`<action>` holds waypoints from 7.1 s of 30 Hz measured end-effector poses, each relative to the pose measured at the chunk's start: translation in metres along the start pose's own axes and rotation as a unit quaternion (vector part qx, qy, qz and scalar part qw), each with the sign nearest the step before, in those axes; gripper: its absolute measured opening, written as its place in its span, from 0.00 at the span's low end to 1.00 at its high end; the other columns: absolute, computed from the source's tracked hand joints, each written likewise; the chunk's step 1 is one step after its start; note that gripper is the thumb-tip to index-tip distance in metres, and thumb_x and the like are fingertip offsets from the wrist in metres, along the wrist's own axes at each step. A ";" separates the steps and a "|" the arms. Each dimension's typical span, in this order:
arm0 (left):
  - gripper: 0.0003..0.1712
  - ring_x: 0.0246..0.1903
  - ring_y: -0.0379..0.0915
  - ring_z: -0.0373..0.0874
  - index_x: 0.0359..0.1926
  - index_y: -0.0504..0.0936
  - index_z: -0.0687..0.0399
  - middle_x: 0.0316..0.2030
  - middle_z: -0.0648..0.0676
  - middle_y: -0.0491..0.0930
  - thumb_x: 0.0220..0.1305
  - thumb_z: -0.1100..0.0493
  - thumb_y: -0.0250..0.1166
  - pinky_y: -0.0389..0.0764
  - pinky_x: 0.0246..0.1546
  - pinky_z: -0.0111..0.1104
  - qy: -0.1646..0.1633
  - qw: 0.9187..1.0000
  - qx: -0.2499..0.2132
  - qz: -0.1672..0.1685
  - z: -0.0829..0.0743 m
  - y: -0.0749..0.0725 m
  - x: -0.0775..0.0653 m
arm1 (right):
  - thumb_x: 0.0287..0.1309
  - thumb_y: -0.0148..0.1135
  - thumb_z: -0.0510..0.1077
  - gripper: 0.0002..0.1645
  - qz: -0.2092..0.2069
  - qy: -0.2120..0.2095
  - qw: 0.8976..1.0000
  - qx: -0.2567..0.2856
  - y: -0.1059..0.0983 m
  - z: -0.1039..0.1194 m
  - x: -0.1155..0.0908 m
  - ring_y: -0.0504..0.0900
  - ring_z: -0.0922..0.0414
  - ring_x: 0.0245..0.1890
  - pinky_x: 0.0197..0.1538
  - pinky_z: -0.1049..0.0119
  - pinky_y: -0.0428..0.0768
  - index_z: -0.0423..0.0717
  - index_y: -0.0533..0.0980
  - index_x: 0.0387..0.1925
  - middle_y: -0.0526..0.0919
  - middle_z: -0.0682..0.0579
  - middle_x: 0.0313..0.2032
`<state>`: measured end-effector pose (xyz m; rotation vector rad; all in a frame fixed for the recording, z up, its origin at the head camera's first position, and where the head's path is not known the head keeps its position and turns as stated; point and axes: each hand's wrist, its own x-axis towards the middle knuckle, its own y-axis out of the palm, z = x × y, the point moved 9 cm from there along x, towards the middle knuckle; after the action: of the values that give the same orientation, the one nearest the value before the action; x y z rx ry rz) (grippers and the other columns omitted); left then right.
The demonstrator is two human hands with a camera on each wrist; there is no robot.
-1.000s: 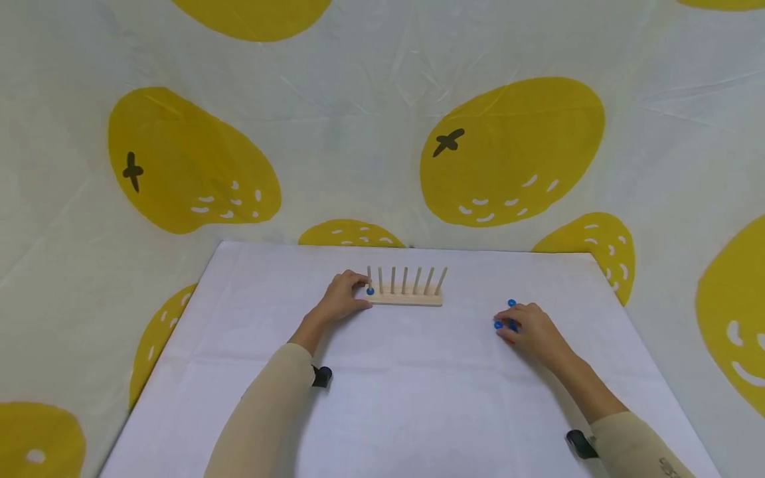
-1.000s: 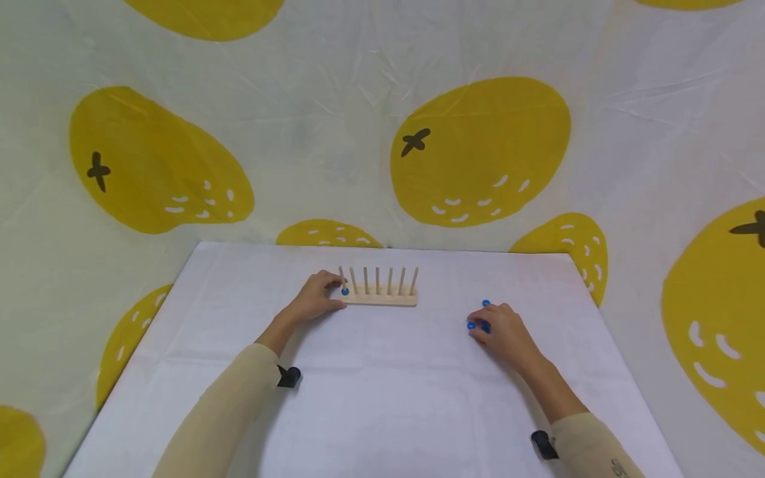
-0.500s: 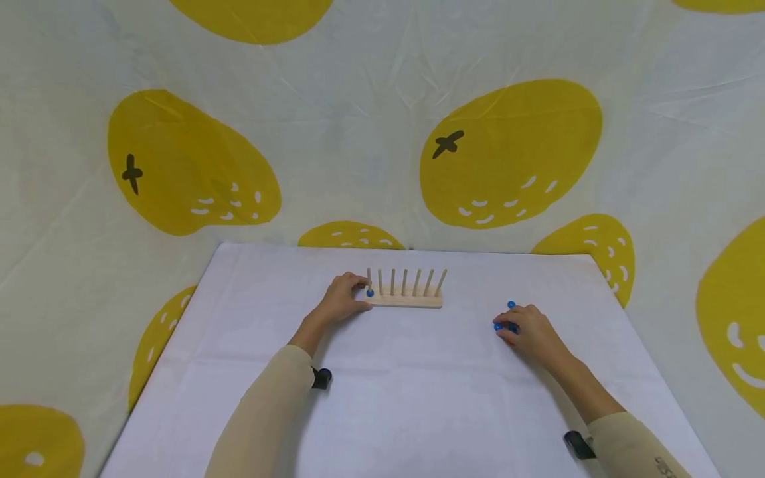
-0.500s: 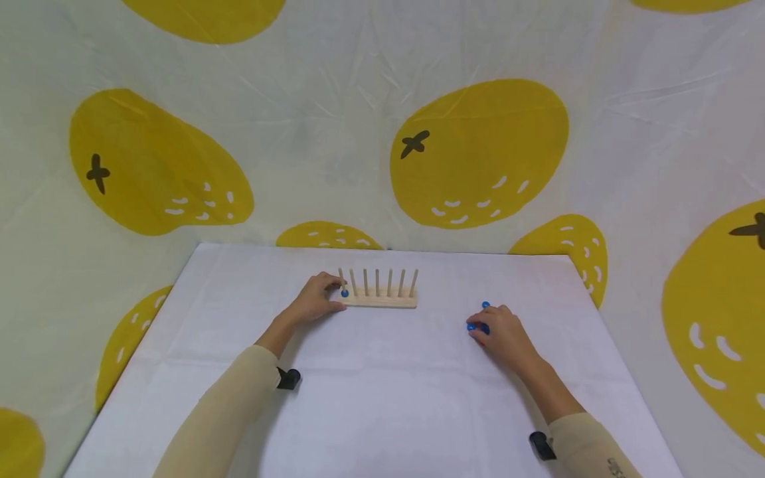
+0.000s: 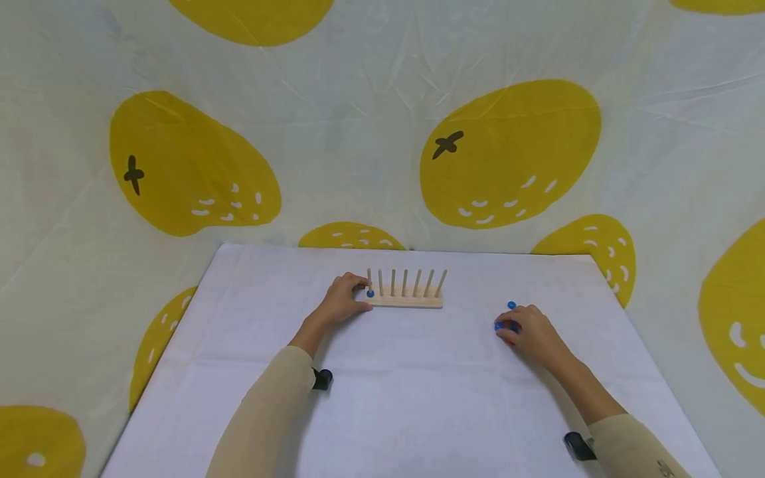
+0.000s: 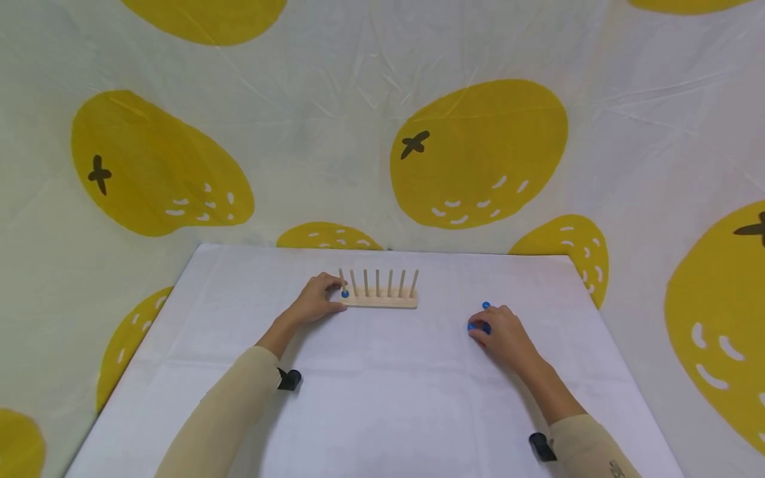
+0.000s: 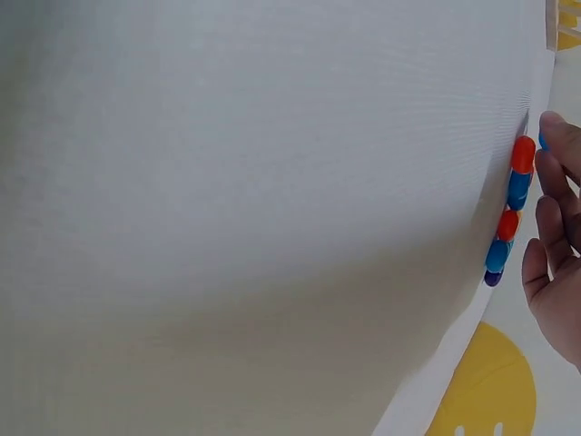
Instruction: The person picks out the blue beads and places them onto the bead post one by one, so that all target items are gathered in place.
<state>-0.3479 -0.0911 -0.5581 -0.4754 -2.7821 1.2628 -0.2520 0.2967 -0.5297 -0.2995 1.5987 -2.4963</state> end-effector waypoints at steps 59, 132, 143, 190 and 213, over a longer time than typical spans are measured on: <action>0.33 0.61 0.70 0.53 0.62 0.81 0.55 0.58 0.55 0.79 0.56 0.55 0.80 0.70 0.68 0.46 0.015 1.000 0.008 -0.007 -0.002 -0.002 -0.001 | 0.62 0.73 0.40 0.13 -0.049 -0.153 0.982 0.102 -0.037 0.163 0.097 0.82 0.50 0.42 0.44 0.53 0.84 0.44 0.85 0.48 0.88 0.49 0.44; 0.31 0.60 0.69 0.55 0.61 0.82 0.53 0.58 0.56 0.78 0.56 0.53 0.80 0.69 0.67 0.47 0.031 0.999 0.007 0.002 -0.002 -0.003 0.002 | 0.63 0.72 0.41 0.12 0.048 -0.161 0.975 0.144 0.027 0.246 0.166 0.82 0.54 0.41 0.47 0.64 0.83 0.42 0.84 0.47 0.88 0.49 0.43; 0.31 0.60 0.69 0.54 0.61 0.82 0.53 0.58 0.55 0.78 0.57 0.53 0.80 0.70 0.67 0.47 0.023 1.000 0.001 0.004 -0.002 -0.003 0.001 | 0.63 0.72 0.42 0.13 0.048 -0.154 0.977 0.138 0.028 0.246 0.166 0.81 0.54 0.42 0.48 0.64 0.83 0.42 0.84 0.48 0.87 0.49 0.43; 0.33 0.63 0.68 0.54 0.63 0.81 0.52 0.61 0.55 0.77 0.57 0.53 0.79 0.69 0.70 0.46 -0.001 1.000 0.008 0.011 -0.001 -0.001 0.001 | 0.63 0.73 0.42 0.14 -0.018 -0.150 0.981 0.123 -0.043 0.214 0.117 0.81 0.51 0.47 0.53 0.52 0.84 0.46 0.84 0.50 0.86 0.48 0.46; 0.32 0.62 0.68 0.54 0.63 0.81 0.54 0.60 0.57 0.77 0.58 0.54 0.79 0.69 0.69 0.47 0.002 1.000 0.007 0.009 -0.005 -0.003 -0.001 | 0.61 0.73 0.39 0.15 -0.073 -0.054 0.993 0.074 -0.068 0.066 0.019 0.81 0.55 0.40 0.43 0.56 0.85 0.46 0.84 0.50 0.87 0.50 0.43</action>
<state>-0.3465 -0.0894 -0.5525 -0.5025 -2.7708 1.2820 -0.2554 0.2622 -0.4394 -0.5389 1.3899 -2.6370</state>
